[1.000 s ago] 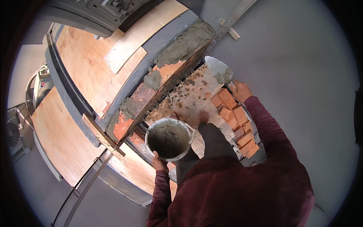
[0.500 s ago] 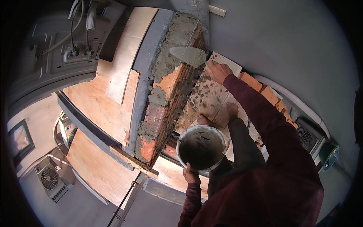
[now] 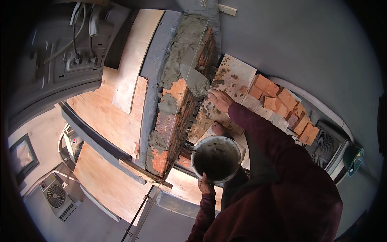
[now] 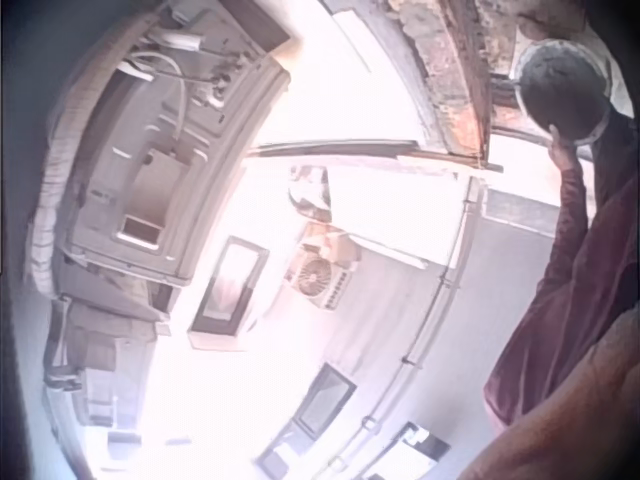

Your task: The person builds a brick wall by applying mortar with a trowel and placing bricks in a row, using an axe to chip and fit a brick into a gap.

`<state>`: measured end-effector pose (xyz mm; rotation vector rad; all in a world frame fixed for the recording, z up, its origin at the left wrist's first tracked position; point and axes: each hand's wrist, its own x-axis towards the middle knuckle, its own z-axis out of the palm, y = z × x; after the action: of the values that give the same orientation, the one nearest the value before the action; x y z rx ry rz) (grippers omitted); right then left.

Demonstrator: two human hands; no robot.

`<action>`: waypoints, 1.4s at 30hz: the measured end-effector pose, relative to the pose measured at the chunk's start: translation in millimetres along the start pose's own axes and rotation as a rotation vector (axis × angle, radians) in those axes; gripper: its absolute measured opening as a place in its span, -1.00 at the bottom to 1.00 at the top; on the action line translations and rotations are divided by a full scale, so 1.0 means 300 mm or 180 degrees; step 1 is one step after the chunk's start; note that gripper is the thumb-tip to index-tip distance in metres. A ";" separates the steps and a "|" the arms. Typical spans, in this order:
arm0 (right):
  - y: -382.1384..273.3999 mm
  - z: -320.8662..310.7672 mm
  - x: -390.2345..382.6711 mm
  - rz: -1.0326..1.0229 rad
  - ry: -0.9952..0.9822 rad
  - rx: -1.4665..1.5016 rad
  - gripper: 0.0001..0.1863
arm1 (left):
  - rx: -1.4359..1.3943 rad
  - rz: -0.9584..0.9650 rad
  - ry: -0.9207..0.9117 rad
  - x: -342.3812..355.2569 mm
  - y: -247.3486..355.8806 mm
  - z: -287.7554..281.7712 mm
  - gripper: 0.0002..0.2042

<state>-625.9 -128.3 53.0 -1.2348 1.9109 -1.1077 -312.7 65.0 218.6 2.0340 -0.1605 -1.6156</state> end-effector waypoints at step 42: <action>-0.372 -0.514 -0.502 0.0620 -0.2428 -0.2111 -0.80 | 0.1973 0.1799 -0.2441 0.166 0.340 0.392 -0.91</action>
<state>-647.9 35.6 230.8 -1.4708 1.7400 0.1576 -385.5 -81.0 206.7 1.3852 -1.5124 -1.9889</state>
